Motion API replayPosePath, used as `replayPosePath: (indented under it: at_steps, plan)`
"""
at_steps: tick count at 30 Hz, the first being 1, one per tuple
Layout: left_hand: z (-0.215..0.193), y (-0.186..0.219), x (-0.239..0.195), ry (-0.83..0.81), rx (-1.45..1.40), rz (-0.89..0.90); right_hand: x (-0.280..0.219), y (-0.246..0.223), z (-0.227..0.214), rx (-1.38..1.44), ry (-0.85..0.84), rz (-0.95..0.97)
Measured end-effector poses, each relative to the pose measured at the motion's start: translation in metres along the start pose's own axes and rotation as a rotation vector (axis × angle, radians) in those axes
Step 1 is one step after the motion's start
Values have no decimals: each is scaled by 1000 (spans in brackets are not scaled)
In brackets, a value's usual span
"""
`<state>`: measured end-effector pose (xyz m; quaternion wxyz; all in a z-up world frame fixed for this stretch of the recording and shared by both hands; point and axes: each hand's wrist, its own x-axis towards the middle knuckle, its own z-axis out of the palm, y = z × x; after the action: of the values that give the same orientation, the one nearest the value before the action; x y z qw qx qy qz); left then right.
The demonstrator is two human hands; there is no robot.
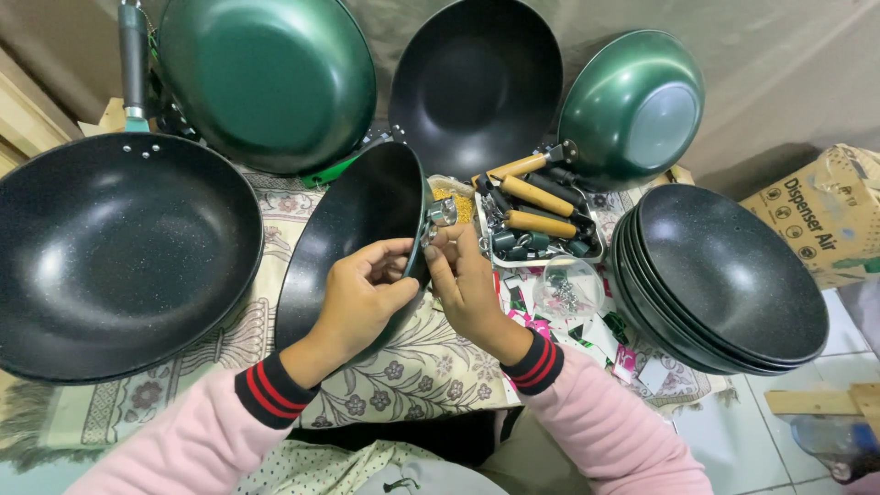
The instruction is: The person assembles a frying pan by first attaching a metal bracket to the pan's rim using a screwdriver. They then insert a handle into the bracket and secure it with a screw. Finally, they attach a small green tag to the handle.
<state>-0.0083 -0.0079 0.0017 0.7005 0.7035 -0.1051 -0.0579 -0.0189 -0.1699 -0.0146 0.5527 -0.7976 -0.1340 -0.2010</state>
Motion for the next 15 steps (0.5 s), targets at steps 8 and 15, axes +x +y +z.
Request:
replayPosePath:
  at_steps: [8, 15]
  plan:
    - [9, 0, 3, 26, -51, -46, 1, 0, -1, 35, 26, 79]
    - [29, -8, 10, 47, -129, -102, 10, 16, -13, 76, 125, 190]
